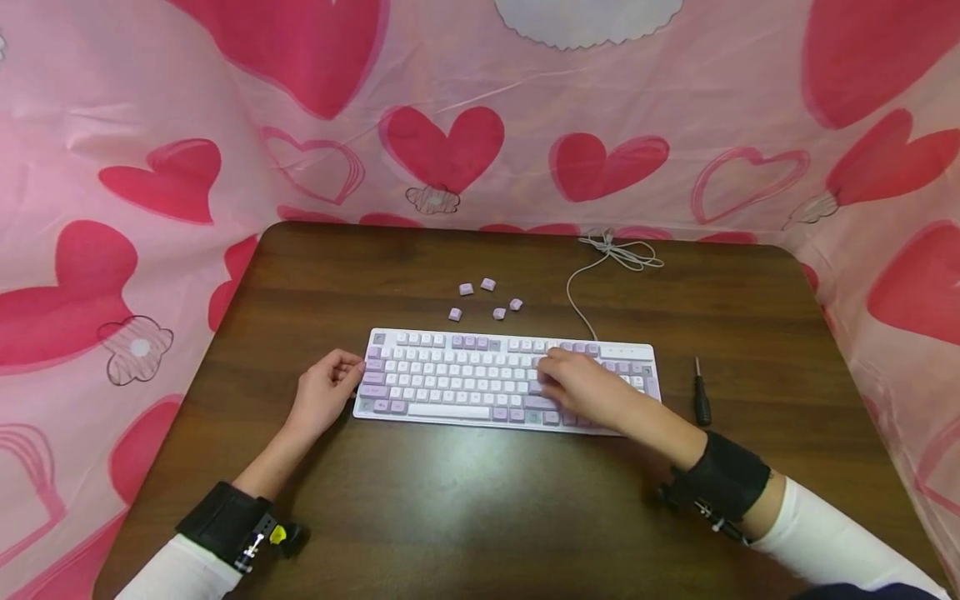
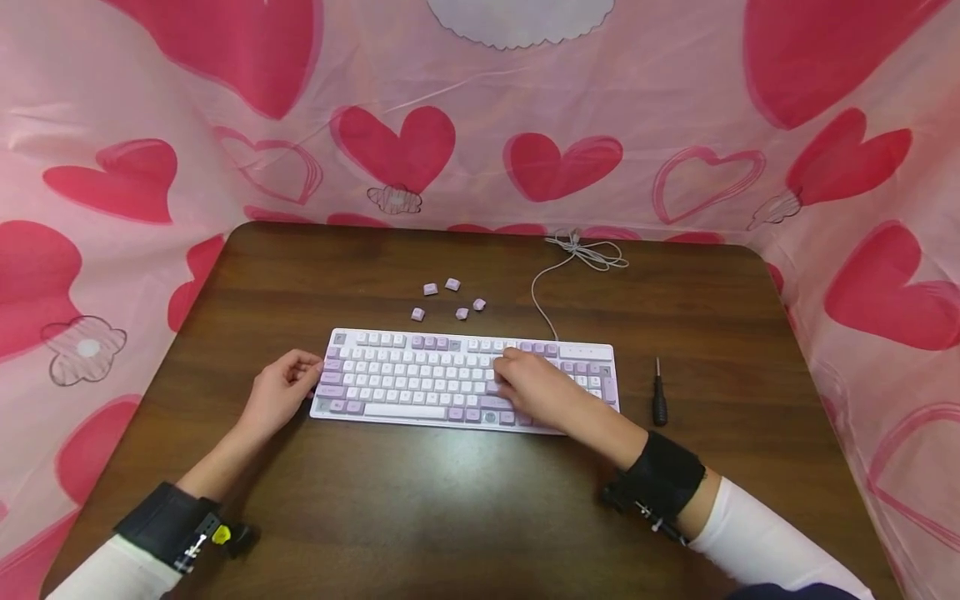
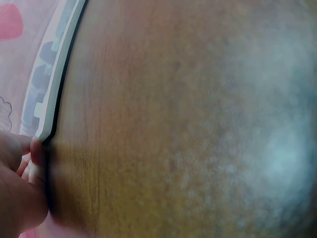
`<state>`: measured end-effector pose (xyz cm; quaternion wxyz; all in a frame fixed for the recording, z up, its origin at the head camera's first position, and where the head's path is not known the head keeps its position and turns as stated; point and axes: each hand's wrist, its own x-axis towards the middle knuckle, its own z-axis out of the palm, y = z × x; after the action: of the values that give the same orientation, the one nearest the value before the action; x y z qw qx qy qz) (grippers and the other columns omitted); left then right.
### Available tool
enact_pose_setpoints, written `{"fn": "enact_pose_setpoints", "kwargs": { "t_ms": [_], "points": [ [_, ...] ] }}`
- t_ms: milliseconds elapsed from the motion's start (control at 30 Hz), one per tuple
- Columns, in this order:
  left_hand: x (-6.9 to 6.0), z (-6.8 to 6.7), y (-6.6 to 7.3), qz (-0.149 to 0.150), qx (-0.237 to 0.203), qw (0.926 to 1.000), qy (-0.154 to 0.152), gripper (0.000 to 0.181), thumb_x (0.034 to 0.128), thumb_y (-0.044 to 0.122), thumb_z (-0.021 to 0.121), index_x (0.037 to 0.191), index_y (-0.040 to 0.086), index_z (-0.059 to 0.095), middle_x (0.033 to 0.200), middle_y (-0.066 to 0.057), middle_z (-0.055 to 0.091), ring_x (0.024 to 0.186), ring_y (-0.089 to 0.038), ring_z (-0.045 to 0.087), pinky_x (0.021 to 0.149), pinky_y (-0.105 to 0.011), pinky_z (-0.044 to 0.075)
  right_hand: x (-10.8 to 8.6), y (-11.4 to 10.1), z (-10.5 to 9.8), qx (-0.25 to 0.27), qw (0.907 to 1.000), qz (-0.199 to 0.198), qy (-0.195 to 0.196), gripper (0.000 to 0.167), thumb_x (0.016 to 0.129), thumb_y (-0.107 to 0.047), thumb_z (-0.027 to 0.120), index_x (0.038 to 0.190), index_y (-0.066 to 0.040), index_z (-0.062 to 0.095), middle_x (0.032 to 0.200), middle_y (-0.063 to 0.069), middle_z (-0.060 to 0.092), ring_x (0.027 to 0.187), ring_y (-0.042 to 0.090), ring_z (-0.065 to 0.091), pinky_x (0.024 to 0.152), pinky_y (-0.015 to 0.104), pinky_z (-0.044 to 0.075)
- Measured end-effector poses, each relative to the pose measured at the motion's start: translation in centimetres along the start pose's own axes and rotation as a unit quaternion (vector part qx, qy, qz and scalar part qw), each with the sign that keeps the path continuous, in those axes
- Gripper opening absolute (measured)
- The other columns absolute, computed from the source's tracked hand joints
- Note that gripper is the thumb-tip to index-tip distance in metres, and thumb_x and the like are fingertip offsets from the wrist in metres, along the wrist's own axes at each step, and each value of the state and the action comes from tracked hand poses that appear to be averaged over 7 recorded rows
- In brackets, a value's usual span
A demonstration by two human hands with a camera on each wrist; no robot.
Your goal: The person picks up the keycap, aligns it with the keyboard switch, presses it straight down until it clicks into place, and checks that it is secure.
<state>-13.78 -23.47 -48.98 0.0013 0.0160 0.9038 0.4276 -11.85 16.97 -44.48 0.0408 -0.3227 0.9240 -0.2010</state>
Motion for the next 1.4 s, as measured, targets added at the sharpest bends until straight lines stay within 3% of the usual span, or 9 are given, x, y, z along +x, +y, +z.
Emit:
{"fn": "enact_pose_setpoints", "kwargs": {
  "t_ms": [200, 433, 767, 1200, 1400],
  "points": [
    [0.0, 0.0, 0.2, -0.005, 0.001, 1.0, -0.003, 0.016, 0.102, 0.009, 0.066, 0.11, -0.004, 0.069, 0.093, -0.017, 0.068, 0.074, -0.016, 0.061, 0.062, -0.019, 0.055, -0.2, -0.2, 0.1, -0.015, 0.9998, -0.009, 0.006, 0.018, 0.091, -0.001, 0.077, 0.085, -0.009, 0.062, 0.08, -0.002, 0.053, 0.071, 0.012, 0.049, 0.067, 0.03, 0.048],
    [0.1, 0.0, 0.1, -0.004, 0.001, 1.0, -0.001, 0.016, 0.1021, 0.009, 0.066, 0.11, -0.005, 0.068, 0.094, -0.018, 0.068, 0.074, -0.015, 0.061, 0.062, -0.019, 0.056, -0.1, -0.9, 0.1, -0.017, 0.9996, 0.011, 0.018, 0.021, 0.089, 0.002, 0.077, 0.082, -0.009, 0.06, 0.077, -0.002, 0.051, 0.069, 0.013, 0.05, 0.066, 0.03, 0.048],
    [0.1, -0.1, 0.0, -0.016, 0.007, 0.9999, 0.002, 0.018, 0.1023, 0.011, 0.066, 0.111, -0.005, 0.069, 0.093, -0.017, 0.069, 0.072, -0.014, 0.062, 0.062, -0.017, 0.055, 1.2, -2.4, -0.3, -0.069, 0.9964, 0.047, -0.012, 0.025, 0.085, 0.004, 0.077, 0.074, -0.009, 0.059, 0.073, 0.0, 0.052, 0.063, 0.018, 0.05, 0.061, 0.037, 0.048],
    [0.2, 0.1, 0.0, -0.016, 0.003, 0.9999, -0.002, 0.017, 0.1022, 0.01, 0.066, 0.11, -0.005, 0.068, 0.091, -0.017, 0.068, 0.07, -0.012, 0.061, 0.061, -0.018, 0.055, 0.7, -1.3, -0.3, -0.004, 0.9989, 0.046, -0.006, 0.025, 0.088, 0.002, 0.078, 0.077, -0.01, 0.059, 0.076, -0.002, 0.054, 0.069, 0.014, 0.053, 0.068, 0.033, 0.05],
    [0.1, 0.0, 0.1, -0.011, 0.002, 0.9999, 0.0, 0.017, 0.1025, 0.01, 0.066, 0.11, -0.005, 0.068, 0.09, -0.016, 0.068, 0.069, -0.01, 0.06, 0.06, -0.018, 0.054, 0.4, -1.0, 0.0, -0.007, 0.9992, 0.036, 0.016, 0.027, 0.088, 0.002, 0.079, 0.076, -0.011, 0.059, 0.075, -0.003, 0.055, 0.069, 0.013, 0.053, 0.068, 0.032, 0.049]
  ]
}}
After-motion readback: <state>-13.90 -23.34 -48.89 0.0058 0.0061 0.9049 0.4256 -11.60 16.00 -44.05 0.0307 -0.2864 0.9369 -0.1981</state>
